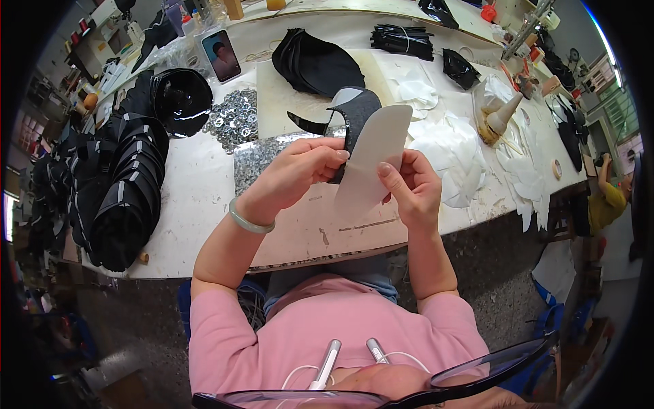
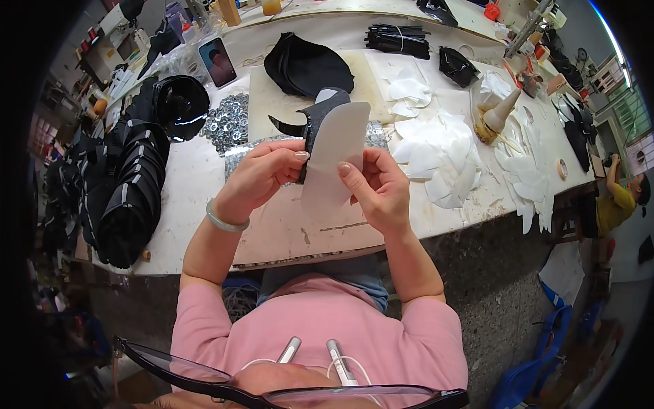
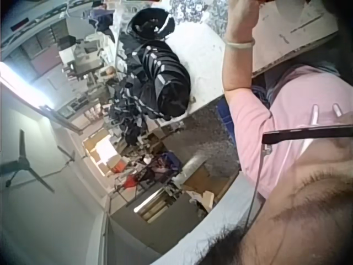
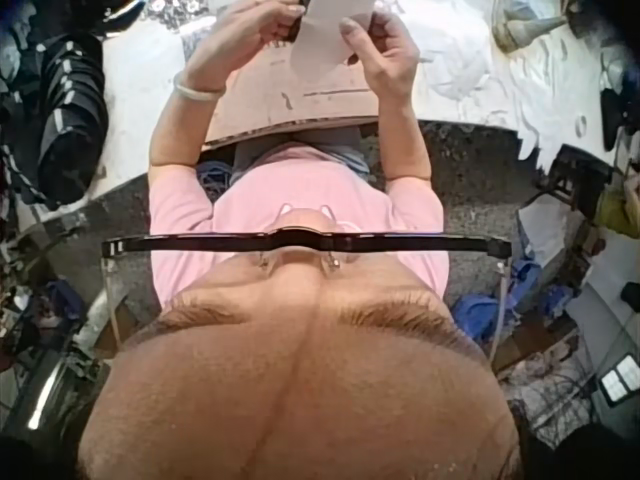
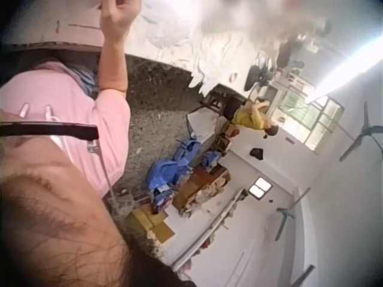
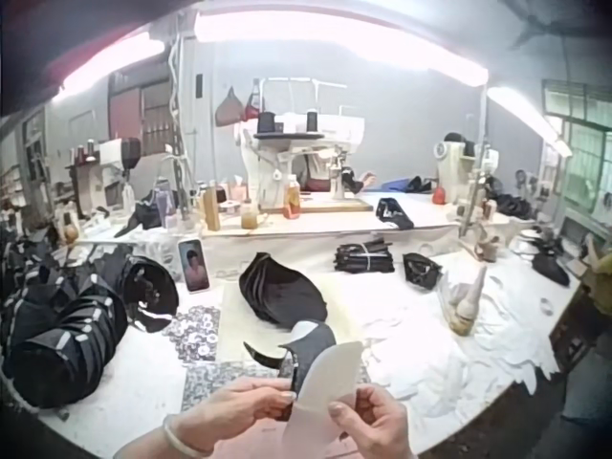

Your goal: The person attaches lining pieces to shoe uppers by hand, aligning each piece along the edges and pressing them together firmly.

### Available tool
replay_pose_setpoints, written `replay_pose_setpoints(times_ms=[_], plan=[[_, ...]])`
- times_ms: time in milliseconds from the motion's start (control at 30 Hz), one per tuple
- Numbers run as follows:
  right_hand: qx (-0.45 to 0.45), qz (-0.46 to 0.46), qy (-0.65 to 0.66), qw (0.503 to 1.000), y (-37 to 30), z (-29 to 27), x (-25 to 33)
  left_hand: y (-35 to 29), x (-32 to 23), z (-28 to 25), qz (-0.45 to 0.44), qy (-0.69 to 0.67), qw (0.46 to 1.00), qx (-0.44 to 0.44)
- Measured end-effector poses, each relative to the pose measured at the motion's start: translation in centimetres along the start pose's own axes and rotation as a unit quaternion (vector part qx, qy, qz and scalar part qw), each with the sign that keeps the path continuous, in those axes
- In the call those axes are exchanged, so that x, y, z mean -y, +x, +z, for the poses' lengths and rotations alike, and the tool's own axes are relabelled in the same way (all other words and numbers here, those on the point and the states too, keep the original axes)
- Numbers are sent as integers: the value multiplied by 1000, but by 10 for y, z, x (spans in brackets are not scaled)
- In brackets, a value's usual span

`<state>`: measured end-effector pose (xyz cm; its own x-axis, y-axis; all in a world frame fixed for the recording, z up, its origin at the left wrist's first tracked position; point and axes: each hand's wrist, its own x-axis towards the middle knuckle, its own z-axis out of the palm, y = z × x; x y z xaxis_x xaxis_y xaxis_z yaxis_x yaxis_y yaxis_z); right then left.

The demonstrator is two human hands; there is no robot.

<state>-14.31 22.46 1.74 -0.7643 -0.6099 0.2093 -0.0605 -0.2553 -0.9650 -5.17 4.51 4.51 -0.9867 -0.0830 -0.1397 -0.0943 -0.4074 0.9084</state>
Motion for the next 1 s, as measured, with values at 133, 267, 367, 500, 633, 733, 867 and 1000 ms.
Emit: replay_pose_setpoints(times_ms=[133, 267, 367, 500, 633, 733, 867, 1000], plan=[[-3, 2, 4, 1000, 0, -1, -3, 2, 2, -1, -4, 3, 1000, 1], [-6, -9, -8, 1000, 0, 2, -3, 0, 3, -7, -3, 4, 1000, 12], [-7, -15, -24, 1000, -1, 4, -3, -5, 0, -5, 7, 88, 996, 10], [-3, -50, -27, 998, -2, 4, -5, -8, 5, 6, 75, 79, 993, 48], [1, -76, -35, 996, -5, 3, -9, -12, 14, 0, 83, 78, 991, 66], [42, -61, -34, 997, -8, -5, -13, -19, 24, -1, 101, 80, 991, 43], [89, -118, -105, 983, 2, -15, -27, -30, 36, -2, 93, 105, 990, 32], [50, -87, -38, 994, -1, 5, -28, -40, 45, 4, 73, 60, 995, 12]])
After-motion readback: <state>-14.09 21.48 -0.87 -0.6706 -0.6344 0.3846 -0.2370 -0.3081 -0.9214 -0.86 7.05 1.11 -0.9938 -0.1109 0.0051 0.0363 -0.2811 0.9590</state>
